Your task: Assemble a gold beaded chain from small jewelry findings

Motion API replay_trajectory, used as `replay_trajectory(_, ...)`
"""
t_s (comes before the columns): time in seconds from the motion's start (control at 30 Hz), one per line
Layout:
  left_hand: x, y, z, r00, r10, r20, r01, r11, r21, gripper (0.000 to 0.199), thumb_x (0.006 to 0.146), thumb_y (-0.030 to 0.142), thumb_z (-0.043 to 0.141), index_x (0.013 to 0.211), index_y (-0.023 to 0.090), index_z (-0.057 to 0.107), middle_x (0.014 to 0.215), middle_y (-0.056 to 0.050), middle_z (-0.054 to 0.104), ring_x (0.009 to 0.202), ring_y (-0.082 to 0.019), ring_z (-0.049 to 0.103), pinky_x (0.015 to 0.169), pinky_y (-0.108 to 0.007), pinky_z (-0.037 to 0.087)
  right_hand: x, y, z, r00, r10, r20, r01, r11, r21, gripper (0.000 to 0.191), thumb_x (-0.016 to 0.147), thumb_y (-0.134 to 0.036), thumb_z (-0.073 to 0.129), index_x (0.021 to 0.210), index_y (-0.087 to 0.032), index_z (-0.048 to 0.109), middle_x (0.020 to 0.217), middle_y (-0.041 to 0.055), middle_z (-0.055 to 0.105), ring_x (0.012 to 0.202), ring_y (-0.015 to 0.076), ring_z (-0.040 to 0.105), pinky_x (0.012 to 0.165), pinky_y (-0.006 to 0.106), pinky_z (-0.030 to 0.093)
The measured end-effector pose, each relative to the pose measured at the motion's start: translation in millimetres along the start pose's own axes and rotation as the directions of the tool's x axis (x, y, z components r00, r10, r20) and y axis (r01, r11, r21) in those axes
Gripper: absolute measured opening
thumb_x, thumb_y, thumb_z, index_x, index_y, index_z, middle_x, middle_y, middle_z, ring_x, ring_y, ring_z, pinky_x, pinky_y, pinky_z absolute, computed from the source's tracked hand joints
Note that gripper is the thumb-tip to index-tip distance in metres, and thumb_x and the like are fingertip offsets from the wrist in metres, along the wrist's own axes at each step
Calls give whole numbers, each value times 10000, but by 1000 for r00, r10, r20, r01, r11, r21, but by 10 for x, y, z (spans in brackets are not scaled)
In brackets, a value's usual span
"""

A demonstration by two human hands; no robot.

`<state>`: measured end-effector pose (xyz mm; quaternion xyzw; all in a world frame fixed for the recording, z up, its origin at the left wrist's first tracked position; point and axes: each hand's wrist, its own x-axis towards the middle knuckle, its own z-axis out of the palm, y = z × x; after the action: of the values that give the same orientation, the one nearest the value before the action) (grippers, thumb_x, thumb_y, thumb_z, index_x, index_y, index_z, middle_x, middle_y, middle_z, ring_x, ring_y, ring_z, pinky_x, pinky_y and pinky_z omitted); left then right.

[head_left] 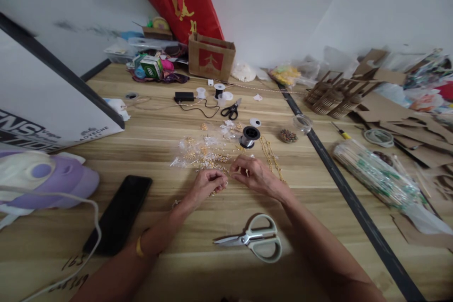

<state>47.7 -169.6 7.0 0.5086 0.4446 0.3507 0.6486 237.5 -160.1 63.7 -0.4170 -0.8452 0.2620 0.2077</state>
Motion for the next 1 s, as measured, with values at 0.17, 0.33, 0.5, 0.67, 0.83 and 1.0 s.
replay_trajectory(0.17, 3, -11, -4, 1000, 1, -22, -1, 1000, -30, 315, 641, 433, 721, 646, 133, 626, 569, -5, 613, 469, -73, 481, 465, -193, 391, 19, -9, 51, 998, -13, 63, 14, 1000, -17, 48, 846, -134, 598, 841, -147, 643, 819, 39, 614, 679, 119, 546, 622, 226, 390)
replay_trajectory(0.33, -5, -7, -9, 1000, -2, -13, 2, 1000, -25, 312, 661, 434, 707, 679, 130, 638, 589, -14, 627, 487, -80, 485, 480, -198, 388, 21, -14, 67, 998, -50, 44, 50, 999, -16, 104, 868, -120, 565, 813, -147, 649, 783, 38, 611, 695, 129, 549, 632, 226, 385)
replay_trajectory(0.5, 1, 8, -51, 995, 93, -18, -90, 989, 118, 285, 724, 401, 652, 649, 127, 664, 593, -24, 632, 504, -86, 462, 488, -204, 353, 24, 2, 73, 998, -40, 39, 38, 997, 66, 97, 847, -114, 578, 807, -150, 659, 773, 29, 624, 654, 113, 546, 611, 211, 393)
replay_trajectory(0.67, 9, 49, -63, 991, 130, -30, -123, 978, 168, 243, 706, 365, 664, 604, 144, 665, 579, -19, 633, 542, -109, 513, 532, -218, 389, 43, 43, 95, 999, 9, 51, -17, 988, 150, 81, 830, -139, 596, 782, -140, 661, 738, 24, 631, 625, 108, 546, 579, 200, 401)
replay_trajectory(0.83, 17, 57, -41, 993, 99, -63, -91, 989, 115, 206, 649, 352, 716, 629, 152, 675, 583, -15, 650, 558, -122, 554, 555, -229, 431, 43, 78, 111, 996, 37, 76, -52, 977, 205, 80, 819, -149, 603, 774, -141, 669, 719, 12, 629, 619, 102, 550, 571, 191, 404)
replay_trajectory(1.0, 10, 72, -29, 995, 70, -72, -68, 997, 36, 225, 600, 349, 759, 629, 147, 665, 583, -14, 648, 573, -127, 568, 571, -236, 444, 29, 67, 117, 995, 29, 100, -49, 979, 196, 68, 815, -175, 627, 809, -157, 692, 730, 10, 644, 617, 100, 558, 575, 194, 402)
